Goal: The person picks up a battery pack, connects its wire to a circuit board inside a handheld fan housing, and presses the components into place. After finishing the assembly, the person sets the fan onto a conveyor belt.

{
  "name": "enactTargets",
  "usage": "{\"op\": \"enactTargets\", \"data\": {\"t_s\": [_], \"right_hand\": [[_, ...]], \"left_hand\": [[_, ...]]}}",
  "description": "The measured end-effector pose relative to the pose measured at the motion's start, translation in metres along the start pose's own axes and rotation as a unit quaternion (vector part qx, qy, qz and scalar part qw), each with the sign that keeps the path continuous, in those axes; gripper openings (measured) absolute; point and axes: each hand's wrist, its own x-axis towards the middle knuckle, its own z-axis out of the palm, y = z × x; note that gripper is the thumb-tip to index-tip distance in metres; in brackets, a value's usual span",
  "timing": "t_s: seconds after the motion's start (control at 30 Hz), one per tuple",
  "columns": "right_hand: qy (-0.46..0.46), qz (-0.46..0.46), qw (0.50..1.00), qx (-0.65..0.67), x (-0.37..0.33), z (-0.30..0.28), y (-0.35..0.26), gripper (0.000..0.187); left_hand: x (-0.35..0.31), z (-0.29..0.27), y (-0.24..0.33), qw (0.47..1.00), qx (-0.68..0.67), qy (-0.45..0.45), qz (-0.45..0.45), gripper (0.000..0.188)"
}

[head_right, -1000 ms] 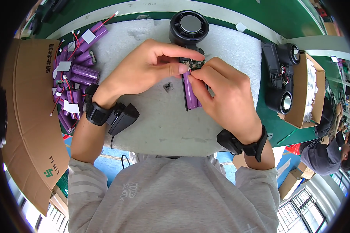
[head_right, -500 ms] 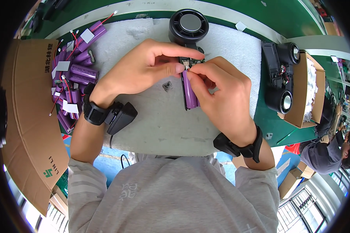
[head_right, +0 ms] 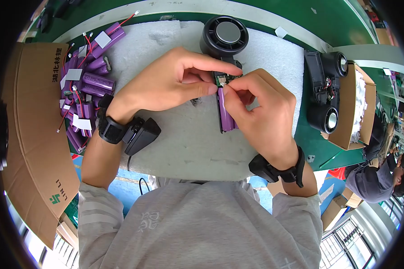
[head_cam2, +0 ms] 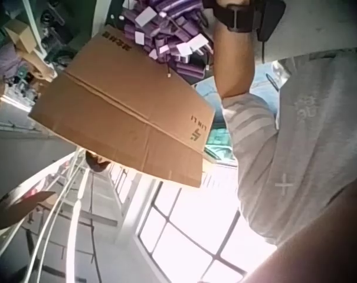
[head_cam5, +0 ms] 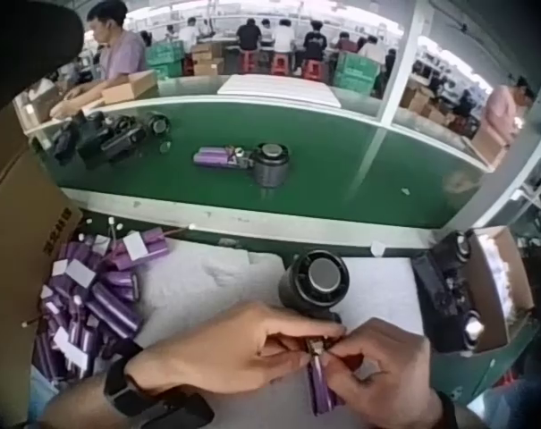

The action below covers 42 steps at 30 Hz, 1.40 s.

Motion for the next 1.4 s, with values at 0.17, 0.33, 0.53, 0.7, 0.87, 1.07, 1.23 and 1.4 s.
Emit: {"op": "enactTargets", "data": {"t_s": [0.17,0.33,0.53,0.7,0.87,1.07,1.23,1.4], "right_hand": [[-0.015,0.009,1.0,-0.006,-0.001,0.001,-0.006,0.008],[-0.007,0.0,0.999,-0.031,-0.005,0.001,-0.01,0.008],[0.016,-0.004,0.998,-0.067,-0.006,0.004,-0.012,0.008],[0.025,-0.006,0.997,-0.074,-0.006,0.006,-0.012,0.008],[0.032,-0.007,0.996,-0.088,-0.006,0.006,-0.012,0.009],[0.012,0.014,0.999,-0.049,-0.001,0.003,-0.013,0.009],[-0.042,0.166,0.983,0.063,0.004,-0.005,-0.007,0.008],[-0.045,0.179,0.98,0.079,0.004,-0.006,-0.007,0.008]], "left_hand": [[0.001,0.0,-0.001,0.999,0.028,0.0,0.019,0.036],[0.002,0.0,-0.005,1.0,0.011,-0.003,0.017,0.037],[0.002,0.0,-0.004,0.999,0.037,-0.009,0.007,0.038],[0.002,-0.001,0.001,0.999,0.019,-0.015,-0.023,0.038],[0.003,-0.001,0.005,0.998,0.033,-0.03,-0.044,0.04],[0.002,-0.002,0.004,0.998,0.044,-0.023,-0.033,0.039],[0.001,-0.002,0.006,0.998,0.049,-0.02,-0.039,0.037],[0.001,0.0,0.009,0.998,0.04,-0.016,-0.048,0.037]]}}
